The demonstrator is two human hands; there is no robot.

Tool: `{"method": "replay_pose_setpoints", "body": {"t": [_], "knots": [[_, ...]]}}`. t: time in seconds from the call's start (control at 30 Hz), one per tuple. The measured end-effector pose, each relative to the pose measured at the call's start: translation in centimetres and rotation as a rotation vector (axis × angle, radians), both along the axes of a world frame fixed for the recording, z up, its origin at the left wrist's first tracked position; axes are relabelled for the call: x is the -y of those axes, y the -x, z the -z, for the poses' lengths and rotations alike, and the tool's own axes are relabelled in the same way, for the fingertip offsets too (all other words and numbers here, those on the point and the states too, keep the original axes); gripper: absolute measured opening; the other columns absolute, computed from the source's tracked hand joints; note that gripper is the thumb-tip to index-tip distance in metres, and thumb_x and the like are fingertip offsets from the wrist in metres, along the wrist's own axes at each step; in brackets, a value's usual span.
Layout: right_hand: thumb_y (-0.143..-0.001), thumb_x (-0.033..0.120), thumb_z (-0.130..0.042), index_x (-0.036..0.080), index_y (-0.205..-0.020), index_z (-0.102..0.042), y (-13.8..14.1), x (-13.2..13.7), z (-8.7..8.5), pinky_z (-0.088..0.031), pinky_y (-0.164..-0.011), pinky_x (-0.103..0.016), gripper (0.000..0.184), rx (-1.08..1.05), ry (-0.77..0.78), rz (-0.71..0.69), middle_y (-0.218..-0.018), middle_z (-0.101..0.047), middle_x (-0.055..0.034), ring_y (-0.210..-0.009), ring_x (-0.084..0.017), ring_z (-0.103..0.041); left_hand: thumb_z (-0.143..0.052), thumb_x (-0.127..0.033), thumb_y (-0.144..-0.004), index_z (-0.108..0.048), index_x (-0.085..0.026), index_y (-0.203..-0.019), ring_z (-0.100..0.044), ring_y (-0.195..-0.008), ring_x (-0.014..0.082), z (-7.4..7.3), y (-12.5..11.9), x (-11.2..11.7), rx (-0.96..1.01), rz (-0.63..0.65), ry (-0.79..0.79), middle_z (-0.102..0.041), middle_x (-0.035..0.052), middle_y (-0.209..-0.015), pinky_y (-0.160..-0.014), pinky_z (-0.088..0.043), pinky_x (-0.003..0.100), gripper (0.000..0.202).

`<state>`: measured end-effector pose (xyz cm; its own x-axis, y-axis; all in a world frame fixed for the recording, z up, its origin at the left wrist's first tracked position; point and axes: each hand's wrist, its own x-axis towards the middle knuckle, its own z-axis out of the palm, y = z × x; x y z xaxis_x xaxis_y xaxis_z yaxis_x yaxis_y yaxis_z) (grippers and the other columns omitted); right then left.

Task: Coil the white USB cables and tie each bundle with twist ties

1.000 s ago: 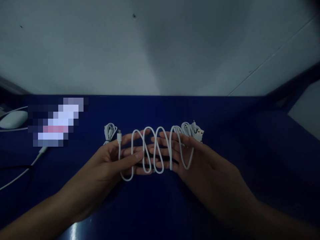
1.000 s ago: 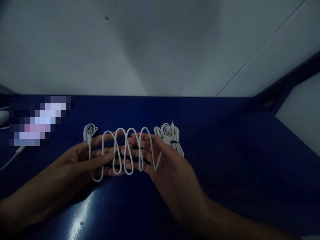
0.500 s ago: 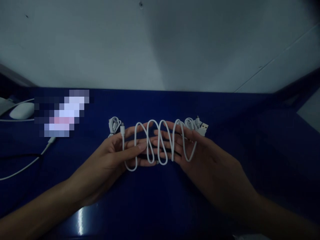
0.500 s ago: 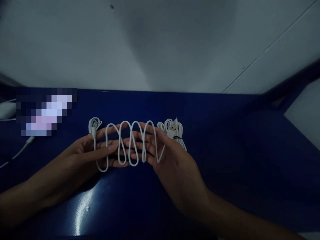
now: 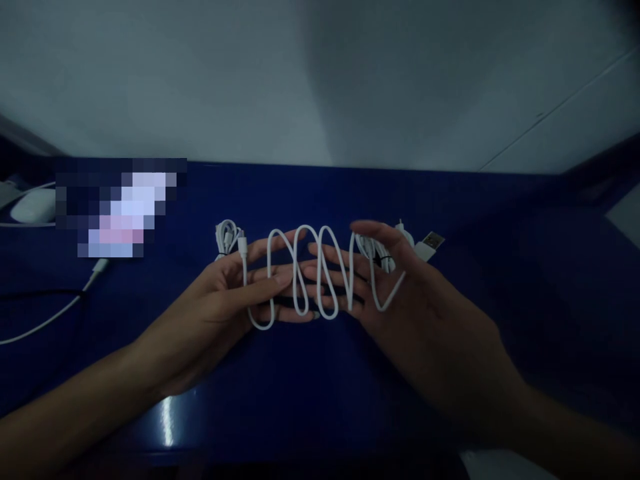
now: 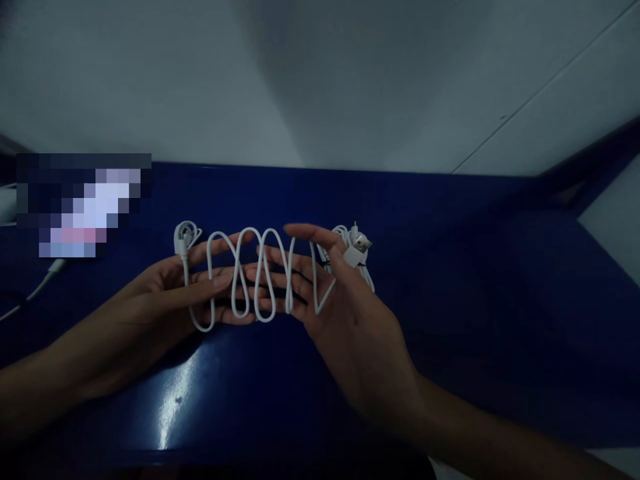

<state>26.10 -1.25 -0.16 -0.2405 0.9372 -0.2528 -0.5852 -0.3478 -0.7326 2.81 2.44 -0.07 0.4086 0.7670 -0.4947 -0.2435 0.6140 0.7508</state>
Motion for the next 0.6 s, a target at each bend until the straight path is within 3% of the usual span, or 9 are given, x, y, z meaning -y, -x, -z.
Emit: {"method": "replay_pose_setpoints", "body": {"t": [0.07,0.13,0.33,0.6], "knots": [[-0.119,0.043,-0.051,0.032,-0.114,-0.078,0.02,-0.06,0.33,-0.046,-0.133,-0.055,0.03,0.0,-0.015,0.007,-0.137,-0.079,-0.0035,-0.155,-0.032,-0.062,-0.082,-0.019,-0.108,-0.058,-0.044,-0.17,-0.083,-0.131,0.0329,0.1,0.13,0.02,0.005,0.003,-0.002,-0.077,0.0081,-0.159,-0.102,-0.074,0.039,0.071],[-0.119,0.042,-0.052,0.031,-0.106,-0.077,-0.01,-0.12,0.66,-0.048,-0.133,-0.052,0.03,-0.002,-0.011,0.015,-0.134,-0.08,-0.0032,-0.154,-0.031,-0.063,-0.083,-0.02,-0.108,-0.058,-0.044,-0.17,-0.084,-0.129,0.0331,0.14,0.23,0.03,0.003,0.009,-0.001,-0.077,0.0079,-0.159,-0.102,-0.075,0.04,0.071],[-0.116,0.039,-0.053,0.034,-0.104,-0.08,-0.26,-0.21,1.07,-0.056,-0.124,-0.051,0.03,0.088,-0.024,0.037,-0.13,-0.081,-0.0024,-0.147,-0.031,-0.067,-0.084,-0.02,-0.106,-0.065,-0.038,-0.165,-0.086,-0.125,0.0338,0.04,0.14,0.03,0.003,0.016,0.001,-0.081,0.0104,-0.153,-0.096,-0.076,0.038,0.064],[-0.123,0.046,-0.039,0.032,-0.116,-0.087,-0.58,-0.04,0.72,-0.05,-0.129,-0.055,0.05,0.149,-0.084,-0.038,-0.136,-0.084,-0.0044,-0.145,-0.03,-0.07,-0.086,-0.021,-0.104,-0.068,-0.035,-0.163,-0.088,-0.117,0.0336,-0.34,0.06,0.01,-0.035,0.003,0.005,-0.08,0.0129,-0.154,-0.089,-0.078,0.037,0.063]]}}
